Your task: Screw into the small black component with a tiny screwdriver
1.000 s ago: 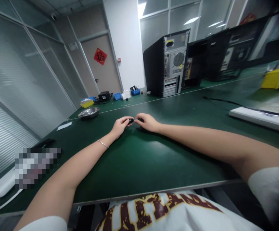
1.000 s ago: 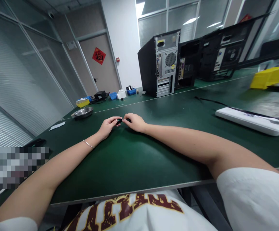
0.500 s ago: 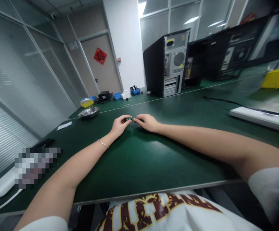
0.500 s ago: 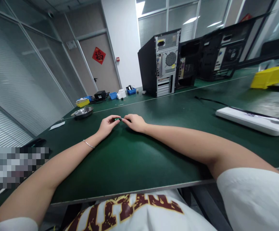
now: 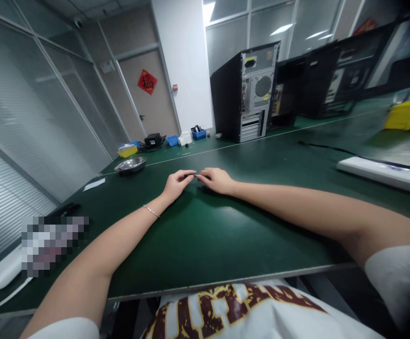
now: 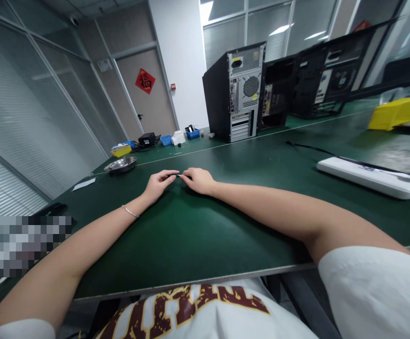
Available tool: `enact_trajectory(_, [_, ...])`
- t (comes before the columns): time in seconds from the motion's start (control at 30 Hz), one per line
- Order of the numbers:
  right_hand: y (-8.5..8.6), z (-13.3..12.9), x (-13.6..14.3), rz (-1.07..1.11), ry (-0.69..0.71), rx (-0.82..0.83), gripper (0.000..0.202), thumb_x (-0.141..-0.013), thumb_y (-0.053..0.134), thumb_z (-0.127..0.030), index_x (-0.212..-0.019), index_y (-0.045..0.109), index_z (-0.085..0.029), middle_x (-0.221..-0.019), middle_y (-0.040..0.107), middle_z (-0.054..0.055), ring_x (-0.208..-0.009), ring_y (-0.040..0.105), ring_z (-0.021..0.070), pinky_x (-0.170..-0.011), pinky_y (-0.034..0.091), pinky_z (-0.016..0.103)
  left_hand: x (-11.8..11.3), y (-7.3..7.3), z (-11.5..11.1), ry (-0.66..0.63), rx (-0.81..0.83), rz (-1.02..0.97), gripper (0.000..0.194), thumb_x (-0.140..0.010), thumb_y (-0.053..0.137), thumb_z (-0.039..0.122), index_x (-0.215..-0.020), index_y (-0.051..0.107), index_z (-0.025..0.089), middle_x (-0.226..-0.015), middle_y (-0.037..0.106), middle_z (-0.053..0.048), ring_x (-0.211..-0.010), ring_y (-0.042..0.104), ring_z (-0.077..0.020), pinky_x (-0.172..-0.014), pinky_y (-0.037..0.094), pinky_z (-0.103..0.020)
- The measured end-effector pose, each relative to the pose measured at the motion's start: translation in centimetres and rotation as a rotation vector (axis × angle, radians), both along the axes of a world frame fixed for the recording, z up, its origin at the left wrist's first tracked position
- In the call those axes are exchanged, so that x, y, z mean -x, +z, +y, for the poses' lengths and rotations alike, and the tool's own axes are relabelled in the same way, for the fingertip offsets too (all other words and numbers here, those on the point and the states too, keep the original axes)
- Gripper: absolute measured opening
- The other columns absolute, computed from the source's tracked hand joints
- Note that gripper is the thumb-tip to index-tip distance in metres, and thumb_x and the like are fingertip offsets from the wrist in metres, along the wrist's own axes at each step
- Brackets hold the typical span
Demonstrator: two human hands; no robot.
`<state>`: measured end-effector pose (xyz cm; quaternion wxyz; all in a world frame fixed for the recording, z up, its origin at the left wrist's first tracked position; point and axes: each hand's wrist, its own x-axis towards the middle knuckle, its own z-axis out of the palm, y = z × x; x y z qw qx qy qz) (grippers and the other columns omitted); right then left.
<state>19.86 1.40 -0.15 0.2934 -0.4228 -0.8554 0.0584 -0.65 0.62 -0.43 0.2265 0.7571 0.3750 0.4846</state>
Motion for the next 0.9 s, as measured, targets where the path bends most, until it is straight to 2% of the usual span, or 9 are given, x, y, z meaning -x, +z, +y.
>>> enact_trajectory(0.2, [-0.2, 0.2, -0.1, 0.017, 0.090, -0.004, 0.031, -0.098, 0.047, -0.036, -0.096, 0.075, -0.022, -0.099, 0.073, 0.006, -0.087, 0.063, 0.0188, -0.072, 0.040, 0.026, 0.1, -0.1, 0.0, -0.065, 0.084, -0.047, 0.026, -0.082, 0.069, 0.034, -0.100, 0.078, 0.018, -0.096, 0.074, -0.008, -0.088, 0.066, -0.0204, -0.084, 0.050, -0.033])
enact_trajectory(0.4, [-0.2, 0.2, -0.2, 0.027, 0.119, 0.007, 0.030, -0.097, 0.049, -0.036, -0.096, 0.075, -0.022, -0.099, 0.074, 0.004, -0.088, 0.064, 0.0196, -0.073, 0.040, 0.026, 0.1, -0.2, 0.2, -0.145, 0.268, -0.181, 0.028, -0.075, 0.075, 0.033, -0.097, 0.078, 0.015, -0.095, 0.075, -0.008, -0.086, 0.066, -0.0201, -0.088, 0.050, -0.036])
enact_trajectory(0.53, [-0.1, 0.1, -0.2, 0.023, 0.112, 0.019, 0.030, -0.098, 0.048, -0.036, -0.095, 0.074, -0.022, -0.098, 0.074, 0.004, -0.086, 0.064, 0.0188, -0.072, 0.039, 0.025, 0.0, -0.4, 0.4, -0.193, 0.330, -0.273, 0.033, -0.073, 0.077, 0.031, -0.101, 0.073, 0.014, -0.093, 0.072, -0.007, -0.086, 0.065, -0.0170, -0.089, 0.050, -0.035])
enact_trajectory(0.73, [0.0, -0.1, 0.0, -0.001, 0.084, 0.017, 0.032, -0.099, 0.046, -0.039, -0.095, 0.072, -0.023, -0.097, 0.074, 0.004, -0.085, 0.063, 0.0185, -0.068, 0.038, 0.025, -0.1, -0.7, 0.7, -0.127, 0.377, -0.368, 0.046, -0.067, 0.083, 0.029, -0.104, 0.057, 0.017, -0.092, 0.061, -0.001, -0.084, 0.064, -0.0133, -0.087, 0.051, -0.033])
enact_trajectory(0.9, [-0.3, 0.0, 0.0, 0.086, 0.018, 0.029, 0.022, -0.096, 0.050, -0.035, -0.105, 0.065, -0.021, -0.099, 0.073, 0.004, -0.084, 0.062, 0.0181, -0.068, 0.038, 0.025, 0.0, -0.9, 1.2, -0.047, 0.310, -0.336, 0.037, -0.069, 0.080, 0.032, -0.094, 0.059, 0.015, -0.089, 0.061, -0.001, -0.078, 0.061, -0.0126, -0.079, 0.051, -0.030])
